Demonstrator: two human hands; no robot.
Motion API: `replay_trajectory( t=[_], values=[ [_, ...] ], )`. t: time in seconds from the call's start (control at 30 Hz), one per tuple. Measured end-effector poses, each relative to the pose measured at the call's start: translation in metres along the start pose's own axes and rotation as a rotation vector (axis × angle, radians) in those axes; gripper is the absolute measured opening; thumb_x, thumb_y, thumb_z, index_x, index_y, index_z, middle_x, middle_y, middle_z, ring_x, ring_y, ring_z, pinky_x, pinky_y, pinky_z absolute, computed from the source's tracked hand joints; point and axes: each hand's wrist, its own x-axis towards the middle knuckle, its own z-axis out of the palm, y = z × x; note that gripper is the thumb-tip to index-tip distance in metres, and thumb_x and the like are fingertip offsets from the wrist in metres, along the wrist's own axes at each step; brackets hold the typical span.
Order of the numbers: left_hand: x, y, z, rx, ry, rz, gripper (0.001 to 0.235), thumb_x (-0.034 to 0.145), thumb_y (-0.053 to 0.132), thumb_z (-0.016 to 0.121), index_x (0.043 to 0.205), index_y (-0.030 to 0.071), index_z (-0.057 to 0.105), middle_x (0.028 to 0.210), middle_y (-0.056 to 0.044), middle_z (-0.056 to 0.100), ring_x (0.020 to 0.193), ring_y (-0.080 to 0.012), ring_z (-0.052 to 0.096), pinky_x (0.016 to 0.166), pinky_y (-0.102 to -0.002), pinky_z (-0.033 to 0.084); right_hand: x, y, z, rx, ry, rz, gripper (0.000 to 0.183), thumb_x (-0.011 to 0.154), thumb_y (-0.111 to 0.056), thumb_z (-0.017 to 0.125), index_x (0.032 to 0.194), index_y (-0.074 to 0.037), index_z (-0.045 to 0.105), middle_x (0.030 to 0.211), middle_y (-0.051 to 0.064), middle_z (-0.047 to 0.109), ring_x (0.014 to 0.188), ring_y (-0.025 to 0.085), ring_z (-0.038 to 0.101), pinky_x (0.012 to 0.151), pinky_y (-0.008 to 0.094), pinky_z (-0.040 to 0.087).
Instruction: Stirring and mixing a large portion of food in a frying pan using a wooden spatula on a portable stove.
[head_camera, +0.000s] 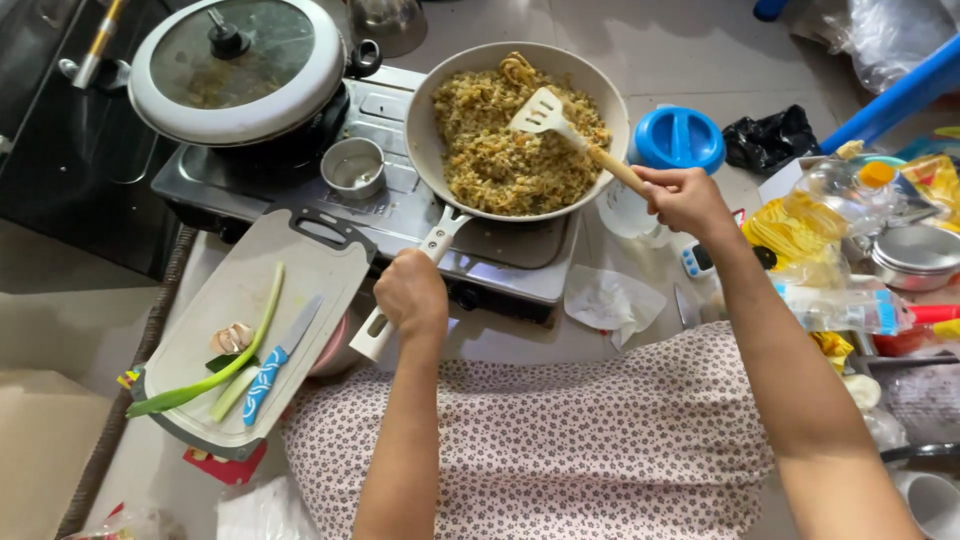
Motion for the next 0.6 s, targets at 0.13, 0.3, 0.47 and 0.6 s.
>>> replay_trajectory(
  t=[0.13, 0.3, 0.47, 0.6],
  values=[
    [0.0, 0.0, 0.005, 0.019, -0.011, -0.001, 0.003, 0.066, 0.0, 0.053, 0.065, 0.0, 0.056, 0.052, -0.011, 0.057, 0.052, -0.0265, 0.061, 0.049, -0.039, 0.049, -0.024, -0.022, -0.013, -0.158, 0.046, -0.081, 0.031, 0.08, -0.009, 0.052, 0.106, -0.022, 0.058, 0.052, 0.008, 0.054, 0.044, 0.017, 0.051, 0.039, 0.029, 0.042],
    [0.003, -0.002, 0.01, -0.001, 0.017, -0.008, 0.007, 0.068, 0.0, 0.05, 0.065, 0.001, 0.055, 0.051, -0.01, 0.056, 0.051, -0.0263, 0.061, 0.049, -0.039, 0.049, -0.064, -0.087, 0.015, -0.354, -0.055, -0.304, 0.03, 0.072, -0.017, 0.059, 0.1, -0.028, 0.062, 0.08, 0.012, 0.063, 0.075, 0.034, 0.058, 0.062, 0.04, 0.046],
    [0.004, -0.001, 0.013, -0.007, 0.031, -0.026, 0.008, 0.068, 0.0, 0.048, 0.065, 0.002, 0.055, 0.052, -0.009, 0.057, 0.052, -0.0257, 0.061, 0.05, -0.038, 0.049, -0.041, -0.094, 0.101, -0.927, -0.034, -0.575, 0.052, 0.061, -0.014, 0.058, 0.11, -0.034, 0.053, 0.068, 0.007, 0.054, 0.058, 0.028, 0.059, 0.054, 0.04, 0.049],
    [0.005, -0.003, 0.015, -0.002, 0.036, -0.023, 0.008, 0.067, 0.0, 0.049, 0.064, 0.004, 0.055, 0.051, -0.008, 0.056, 0.05, -0.0242, 0.06, 0.047, -0.036, 0.049, -0.001, -0.089, 0.179, -1.142, 0.363, -0.833, 0.017, 0.075, -0.014, 0.05, 0.082, -0.008, 0.064, 0.053, 0.014, 0.048, 0.042, 0.029, 0.054, 0.036, 0.037, 0.042]
  ],
)
